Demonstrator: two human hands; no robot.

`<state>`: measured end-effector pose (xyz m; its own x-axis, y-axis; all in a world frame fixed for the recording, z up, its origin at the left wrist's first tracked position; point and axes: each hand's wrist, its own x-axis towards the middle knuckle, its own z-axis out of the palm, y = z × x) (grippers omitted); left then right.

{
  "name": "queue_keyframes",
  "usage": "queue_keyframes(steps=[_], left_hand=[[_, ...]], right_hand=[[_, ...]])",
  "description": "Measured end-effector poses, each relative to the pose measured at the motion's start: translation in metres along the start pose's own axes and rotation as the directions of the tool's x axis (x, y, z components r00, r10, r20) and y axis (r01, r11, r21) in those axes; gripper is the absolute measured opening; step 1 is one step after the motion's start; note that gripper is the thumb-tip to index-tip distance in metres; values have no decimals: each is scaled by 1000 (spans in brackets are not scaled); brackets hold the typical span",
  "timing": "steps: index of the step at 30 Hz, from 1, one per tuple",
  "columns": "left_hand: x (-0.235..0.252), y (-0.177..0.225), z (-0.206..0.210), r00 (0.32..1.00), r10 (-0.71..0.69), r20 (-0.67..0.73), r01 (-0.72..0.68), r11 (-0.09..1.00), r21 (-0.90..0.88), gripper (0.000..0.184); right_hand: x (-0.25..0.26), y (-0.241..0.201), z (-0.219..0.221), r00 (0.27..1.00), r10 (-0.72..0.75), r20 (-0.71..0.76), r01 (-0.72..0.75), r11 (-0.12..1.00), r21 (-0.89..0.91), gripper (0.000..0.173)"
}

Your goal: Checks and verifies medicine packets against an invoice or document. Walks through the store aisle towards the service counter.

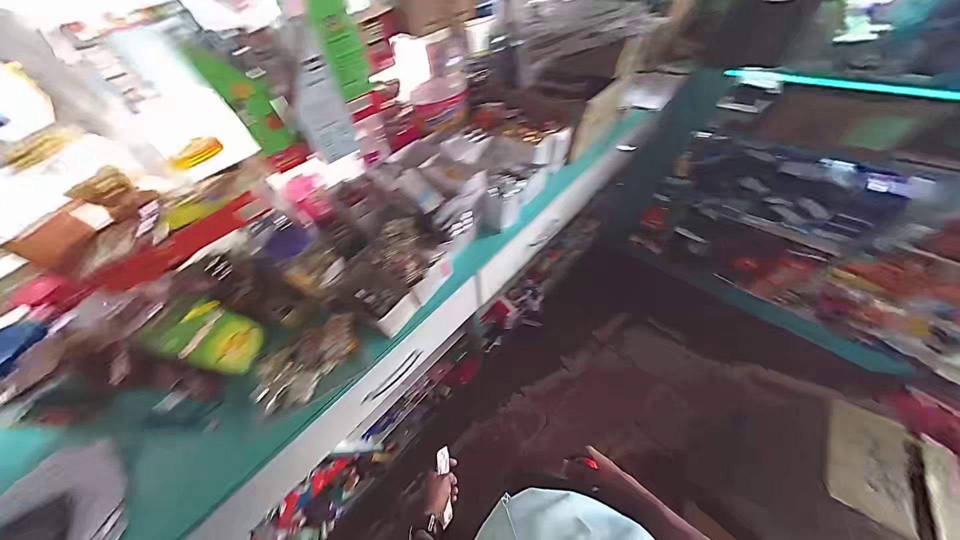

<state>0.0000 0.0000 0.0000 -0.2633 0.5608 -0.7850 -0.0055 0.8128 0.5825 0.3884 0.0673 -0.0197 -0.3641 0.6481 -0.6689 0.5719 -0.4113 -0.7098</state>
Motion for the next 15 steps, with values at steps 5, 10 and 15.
queue_keyframes(steps=[5,10,15], left_hand=[[8,133,142,954,90,286,-142,976,166,36],[22,240,263,863,106,495,-228,954,195,35],[65,372,387,762,118,636,-263,955,138,38]], right_hand=[[9,13,-85,974,-134,-180,161,977,141,30],[12,-58,-191,890,-179,-420,337,878,340,29],[52,-79,-319,794,-203,-573,423,861,281,32]])
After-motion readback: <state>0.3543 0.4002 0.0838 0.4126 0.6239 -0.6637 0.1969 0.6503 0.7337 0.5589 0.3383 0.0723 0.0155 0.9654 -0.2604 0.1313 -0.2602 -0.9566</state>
